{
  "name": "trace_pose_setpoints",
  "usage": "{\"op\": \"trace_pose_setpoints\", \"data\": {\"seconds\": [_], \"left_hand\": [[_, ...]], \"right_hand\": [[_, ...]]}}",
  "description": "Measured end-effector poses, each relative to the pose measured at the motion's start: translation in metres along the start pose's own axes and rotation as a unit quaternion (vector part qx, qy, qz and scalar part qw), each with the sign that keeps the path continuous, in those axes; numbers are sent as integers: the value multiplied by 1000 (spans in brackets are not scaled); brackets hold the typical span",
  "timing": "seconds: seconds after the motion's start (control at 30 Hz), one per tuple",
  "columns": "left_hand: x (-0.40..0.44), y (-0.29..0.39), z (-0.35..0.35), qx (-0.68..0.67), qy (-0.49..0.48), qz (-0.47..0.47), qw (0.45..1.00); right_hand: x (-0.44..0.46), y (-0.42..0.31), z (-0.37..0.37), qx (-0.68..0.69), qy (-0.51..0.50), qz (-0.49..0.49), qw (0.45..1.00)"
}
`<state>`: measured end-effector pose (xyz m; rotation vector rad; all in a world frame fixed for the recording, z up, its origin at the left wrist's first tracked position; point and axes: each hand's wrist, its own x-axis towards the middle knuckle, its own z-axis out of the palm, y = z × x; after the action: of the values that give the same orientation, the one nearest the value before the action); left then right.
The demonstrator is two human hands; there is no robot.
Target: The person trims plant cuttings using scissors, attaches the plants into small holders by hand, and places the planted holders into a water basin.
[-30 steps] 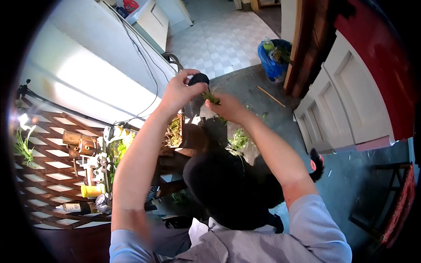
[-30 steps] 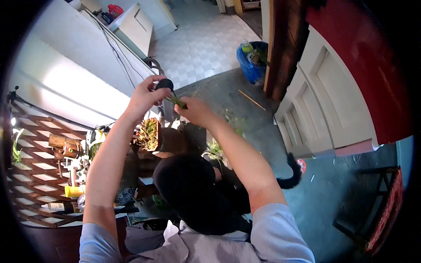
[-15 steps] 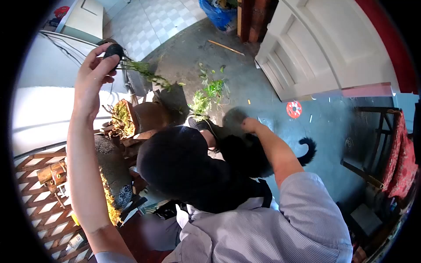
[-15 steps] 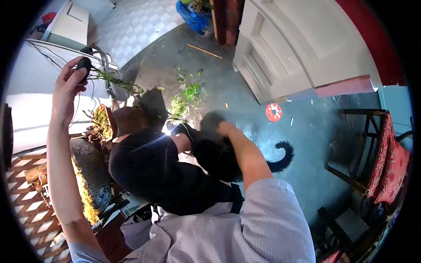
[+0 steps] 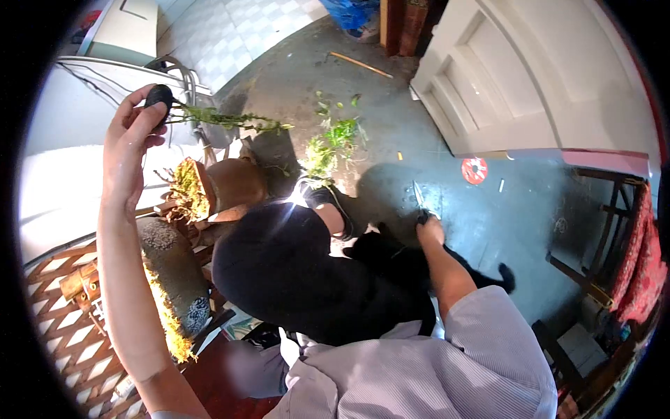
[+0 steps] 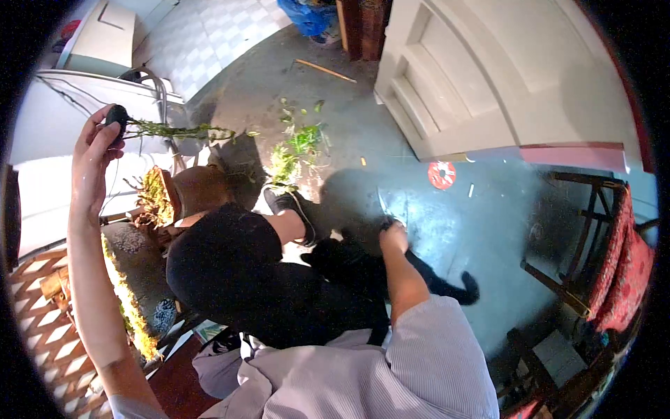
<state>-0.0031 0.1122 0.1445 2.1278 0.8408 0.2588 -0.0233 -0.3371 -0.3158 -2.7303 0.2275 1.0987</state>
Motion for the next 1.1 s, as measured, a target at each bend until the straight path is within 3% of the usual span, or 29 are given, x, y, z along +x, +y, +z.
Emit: {"op": "trace_pose_setpoints", "data": {"seconds": [0.07, 0.2, 0.27, 0.37, 0.43, 0.6, 0.67, 0.73, 0.77, 0.87, 0.93, 1.0, 1.07, 1.1], "left_hand": [[0, -1, -1, 5, 0, -14, 1000], [0, -7, -6, 4, -2, -19, 1000], [-1, -5, -7, -1, -9, -20, 1000], [-3, -1, -8, -27, -9, -42, 999], [-3, 0, -9, -47, -12, -48, 998], [-5, 6, -10, -53, -8, -57, 997], [-3, 6, -8, -57, -4, -53, 997], [-4, 7, -7, -60, 4, -52, 997], [-4, 8, -6, -61, 0, -53, 997], [-1, 10, 2, -65, -7, -50, 997], [1, 7, 7, -39, -10, -44, 998], [2, 6, 14, -49, -18, -39, 998], [2, 5, 20, -32, -19, -23, 999], [3, 2, 22, -19, -17, -18, 999]], "right_hand": [[0, -5, -8, -44, -20, 56, 997], [14, -8, -7, -84, -44, 13, 995], [17, -4, -14, -33, -55, -22, 998], [33, 16, 5, -37, -8, -116, 992], [34, 12, 5, -97, -7, -103, 990], [15, -21, -14, -57, -9, -17, 998], [21, -22, -12, 18, -6, -103, 994], [9, -48, -33, 70, 7, -107, 992], [7, -60, -44, 80, -34, -152, 984], [-21, -107, -89, 108, -94, -288, 947], [-25, -133, -82, 320, -169, -408, 838], [-65, -174, -111, 380, -144, -489, 772], [-99, -209, -130, 523, -361, -438, 636], [-120, -224, -149, 492, -414, -419, 641]]}}
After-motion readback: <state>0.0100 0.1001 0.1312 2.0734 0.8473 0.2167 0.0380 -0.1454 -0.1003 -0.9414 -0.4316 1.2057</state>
